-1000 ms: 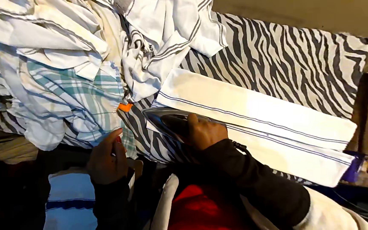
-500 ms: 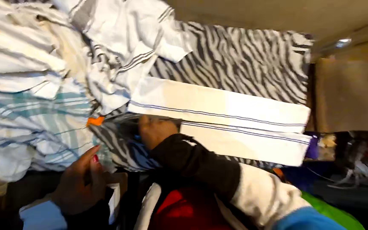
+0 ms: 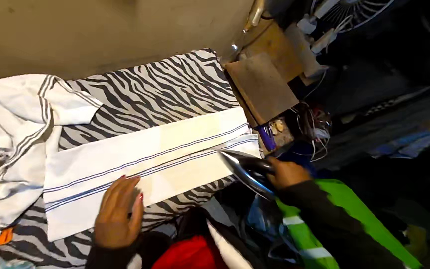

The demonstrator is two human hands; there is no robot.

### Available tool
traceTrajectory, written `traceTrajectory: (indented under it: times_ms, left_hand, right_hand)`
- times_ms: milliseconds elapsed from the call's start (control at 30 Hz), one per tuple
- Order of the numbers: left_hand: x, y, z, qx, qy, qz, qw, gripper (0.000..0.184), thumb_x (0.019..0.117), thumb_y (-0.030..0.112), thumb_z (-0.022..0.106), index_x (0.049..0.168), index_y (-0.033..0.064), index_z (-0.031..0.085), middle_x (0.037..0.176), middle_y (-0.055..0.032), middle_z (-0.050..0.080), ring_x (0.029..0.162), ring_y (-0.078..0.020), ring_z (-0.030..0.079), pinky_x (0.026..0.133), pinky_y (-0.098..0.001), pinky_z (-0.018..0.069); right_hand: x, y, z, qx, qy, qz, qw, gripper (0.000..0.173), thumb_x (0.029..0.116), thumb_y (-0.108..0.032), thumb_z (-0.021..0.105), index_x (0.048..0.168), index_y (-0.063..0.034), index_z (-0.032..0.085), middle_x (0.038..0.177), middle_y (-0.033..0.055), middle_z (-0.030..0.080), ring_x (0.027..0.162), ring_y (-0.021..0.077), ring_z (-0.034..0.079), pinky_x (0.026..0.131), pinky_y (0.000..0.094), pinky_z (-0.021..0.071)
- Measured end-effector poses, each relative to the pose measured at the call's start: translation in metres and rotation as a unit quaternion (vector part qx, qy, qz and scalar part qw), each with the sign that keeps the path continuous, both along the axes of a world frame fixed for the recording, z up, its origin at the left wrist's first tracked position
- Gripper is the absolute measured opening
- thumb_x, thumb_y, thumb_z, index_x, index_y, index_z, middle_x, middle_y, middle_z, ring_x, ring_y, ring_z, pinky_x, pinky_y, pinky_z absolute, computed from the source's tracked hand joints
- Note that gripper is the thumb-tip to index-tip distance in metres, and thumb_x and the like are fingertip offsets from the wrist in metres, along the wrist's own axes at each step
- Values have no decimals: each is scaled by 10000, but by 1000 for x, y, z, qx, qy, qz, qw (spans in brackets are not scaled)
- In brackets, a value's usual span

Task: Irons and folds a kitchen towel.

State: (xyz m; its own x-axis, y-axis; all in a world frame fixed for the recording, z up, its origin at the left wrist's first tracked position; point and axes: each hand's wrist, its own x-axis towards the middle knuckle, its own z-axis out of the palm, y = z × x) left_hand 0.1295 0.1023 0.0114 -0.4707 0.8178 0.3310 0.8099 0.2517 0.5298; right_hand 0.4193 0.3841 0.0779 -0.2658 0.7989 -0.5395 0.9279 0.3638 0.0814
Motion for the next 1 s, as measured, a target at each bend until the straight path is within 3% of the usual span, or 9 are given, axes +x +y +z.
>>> traceTrajectory:
  times_ms: [133, 233, 333, 467, 667, 800, 867, 933, 1000]
  left_hand:
    - [6, 66, -43, -71, 19, -21, 997, 641, 999, 366, 472, 1430, -107, 510, 1509, -299, 482, 1442, -540, 372, 1142, -722, 277]
    - [21, 88, -81, -129, 49, -1, 990, 832, 1006, 585, 391, 1539, -54, 393, 1611, -263, 357, 1513, -473, 286, 1152, -777, 143]
    - [23, 90, -103, -107, 105, 11, 989, 786, 1017, 629, 285, 1550, 75, 447, 1619, -211, 376, 1508, -420, 335, 1157, -754, 167]
    - [23, 90, -110, -87, 118, 14, 989, 682, 1025, 623, 268, 1534, 232, 499, 1624, -178, 383, 1508, -403, 344, 1157, -747, 178]
    - [23, 92, -116, -83, 132, 30, 987, 658, 1030, 626, 264, 1524, 267, 508, 1632, -141, 384, 1518, -358, 340, 1173, -715, 184]
    - [24, 90, -114, -83, 124, 24, 988, 668, 1033, 606, 259, 1505, 221, 532, 1615, -141, 412, 1507, -377, 354, 1162, -732, 181]
    - [27, 94, -112, -82, 127, 22, 988, 676, 1028, 578, 271, 1495, 170, 543, 1604, -97, 442, 1503, -375, 362, 1146, -751, 178]
    - [35, 104, -107, -88, 116, -1, 989, 685, 1023, 543, 301, 1510, 110, 514, 1602, -78, 449, 1505, -373, 361, 1122, -783, 166]
    - [46, 115, -100, -102, 99, -39, 989, 665, 1028, 522, 347, 1536, 115, 480, 1619, -58, 427, 1517, -360, 341, 1126, -788, 165]
  right_hand:
    - [39, 38, 56, 137, 52, -28, 989, 363, 959, -195, 687, 1228, 47, 655, 1036, 412, 662, 994, 644, 632, 780, 785, 461]
    - [8, 84, 57, 164, 115, -73, 977, 387, 1002, -215, 666, 1272, 60, 630, 1123, 403, 652, 1092, 617, 615, 885, 767, 452]
    - [-40, 138, 46, 138, 125, -83, 979, 473, 1018, -288, 660, 1354, 38, 594, 1240, 387, 628, 1193, 592, 584, 947, 755, 439]
    - [-85, 187, 27, 135, 115, -64, 982, 554, 1032, -407, 626, 1370, 31, 585, 1303, 340, 625, 1261, 519, 581, 1018, 685, 449]
    - [-101, 220, 16, 174, 144, -34, 974, 571, 1019, -409, 647, 1362, 44, 578, 1274, 350, 633, 1237, 527, 592, 1003, 691, 454]
    - [-75, 166, 13, 284, 228, 96, 926, 590, 997, -384, 673, 1363, 65, 564, 1344, 365, 554, 1259, 579, 523, 973, 721, 443]
    - [-64, 111, -12, 220, 229, 69, 946, 673, 1010, -505, 585, 1385, 53, 575, 1383, 352, 558, 1287, 551, 532, 1019, 694, 449]
    - [-57, 69, -54, 129, 221, -7, 967, 780, 967, -557, 643, 1410, 79, 556, 1432, 365, 519, 1334, 541, 500, 1081, 678, 408]
    - [-54, 49, -88, 114, 236, -47, 964, 777, 935, -534, 708, 1396, 76, 568, 1406, 339, 544, 1314, 502, 529, 1075, 638, 432]
